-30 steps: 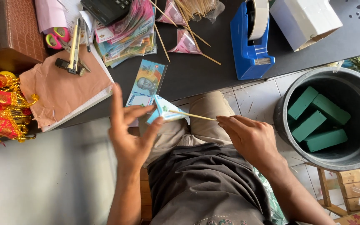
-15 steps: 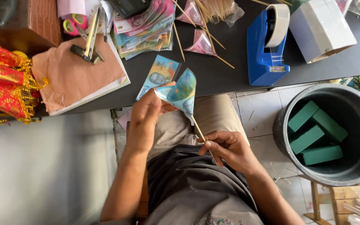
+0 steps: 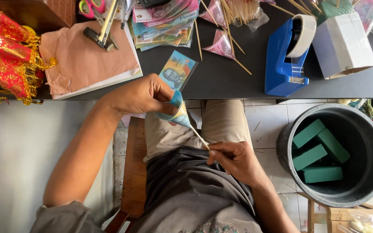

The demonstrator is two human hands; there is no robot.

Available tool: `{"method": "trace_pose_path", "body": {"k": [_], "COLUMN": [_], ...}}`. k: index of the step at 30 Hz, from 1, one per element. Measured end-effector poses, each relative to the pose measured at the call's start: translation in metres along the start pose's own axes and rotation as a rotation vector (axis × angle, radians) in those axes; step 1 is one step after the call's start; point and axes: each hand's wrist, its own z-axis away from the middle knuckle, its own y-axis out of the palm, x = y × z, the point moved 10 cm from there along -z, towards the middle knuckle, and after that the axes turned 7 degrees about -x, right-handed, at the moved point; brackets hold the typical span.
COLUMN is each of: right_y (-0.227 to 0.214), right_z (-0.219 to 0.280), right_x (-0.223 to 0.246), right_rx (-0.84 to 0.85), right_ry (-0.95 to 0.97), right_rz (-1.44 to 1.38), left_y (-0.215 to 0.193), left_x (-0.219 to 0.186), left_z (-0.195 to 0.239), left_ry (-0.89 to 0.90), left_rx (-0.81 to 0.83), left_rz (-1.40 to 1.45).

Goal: The person folds paper money around wooden skewers and secures them with tape. They repeat this process multiple times, handling stacks of paper money, skewers, and a tape dispenser on a cluttered work table.

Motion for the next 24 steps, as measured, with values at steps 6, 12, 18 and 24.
{"method": "trace_pose_path", "body": {"k": [6, 12, 18, 24], "right_y": [0.003, 0.004, 0.004, 0.007], "right_z": [0.001, -0.001, -0.004, -0.009], "right_x": [0.003, 0.003, 0.012, 0.026], "right_rx": [0.043, 0.074, 0.063, 0.066], "right_ry": [0.011, 0.017, 0.003, 0.006], "right_rz": [0.043, 0.096, 0.134, 0.301], "left_y": [0.003, 0.000, 0.006, -0.002], "left_x": [0.016, 0.026, -0.011, 0.021], "left_z": [0.010, 0.018, 0.027, 0.024], "left_ry": [-0.037, -0.022, 0.005, 0.042], "left_rx": [0.033, 0.038, -0.001, -0.020], "left_rz": [-0.055, -0.126, -0.110, -0.069]}}
